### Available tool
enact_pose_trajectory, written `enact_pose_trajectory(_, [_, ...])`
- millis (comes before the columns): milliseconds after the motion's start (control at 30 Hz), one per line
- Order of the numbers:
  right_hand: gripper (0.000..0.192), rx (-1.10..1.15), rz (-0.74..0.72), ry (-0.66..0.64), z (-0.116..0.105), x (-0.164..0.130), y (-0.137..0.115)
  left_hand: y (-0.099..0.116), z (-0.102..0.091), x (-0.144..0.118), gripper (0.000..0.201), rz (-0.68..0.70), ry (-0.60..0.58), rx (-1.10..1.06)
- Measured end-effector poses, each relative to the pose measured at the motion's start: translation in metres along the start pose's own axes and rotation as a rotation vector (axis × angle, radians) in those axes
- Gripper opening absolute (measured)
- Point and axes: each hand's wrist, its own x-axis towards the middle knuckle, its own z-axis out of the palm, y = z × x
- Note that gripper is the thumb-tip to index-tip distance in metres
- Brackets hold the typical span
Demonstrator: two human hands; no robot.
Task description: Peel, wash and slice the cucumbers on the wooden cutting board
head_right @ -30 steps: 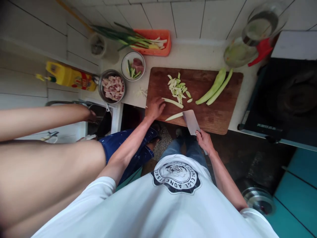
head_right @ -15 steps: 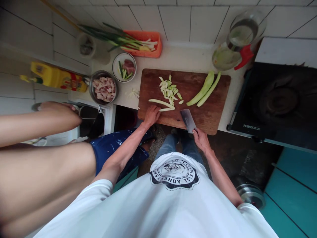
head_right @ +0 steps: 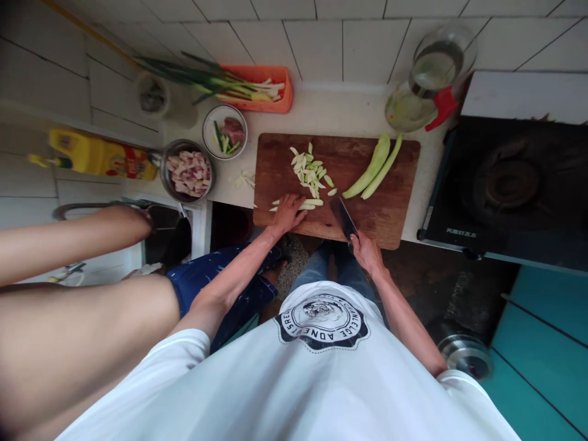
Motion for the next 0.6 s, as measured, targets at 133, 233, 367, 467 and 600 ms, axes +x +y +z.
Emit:
enact_pose_trajectory(133, [0.045, -0.012, 0.014, 0.023, 0.004, 0.002, -0.007, 0.012, 0.010, -0.028, 0.046, -0.107, 0.081, 0.003])
enact_pose_trajectory(233, [0.048, -0.036, 0.028, 0.026, 0.006, 0.003, -0.013, 0.016, 0.015, -0.039, 0.040, -0.190, 0.100, 0.002])
enact_pose_trajectory(367, [0.047, -0.130, 0.030, 0.040, 0.007, 0.005, -0.024, 0.015, 0.017, -0.034, 0.037, -0.141, 0.087, -0.026])
enact_pose_trajectory(467, [0.046, -0.212, 0.016, 0.061, 0.005, 0.006, -0.032, 0.008, 0.011, -0.029, 0.040, -0.153, 0.140, -0.041])
enact_pose_trajectory(600, [0.043, -0.366, 0.043, 0.052, 0.003, 0.005, -0.045, -0.007, -0.006, -0.036, 0.064, -0.430, 0.259, 0.040])
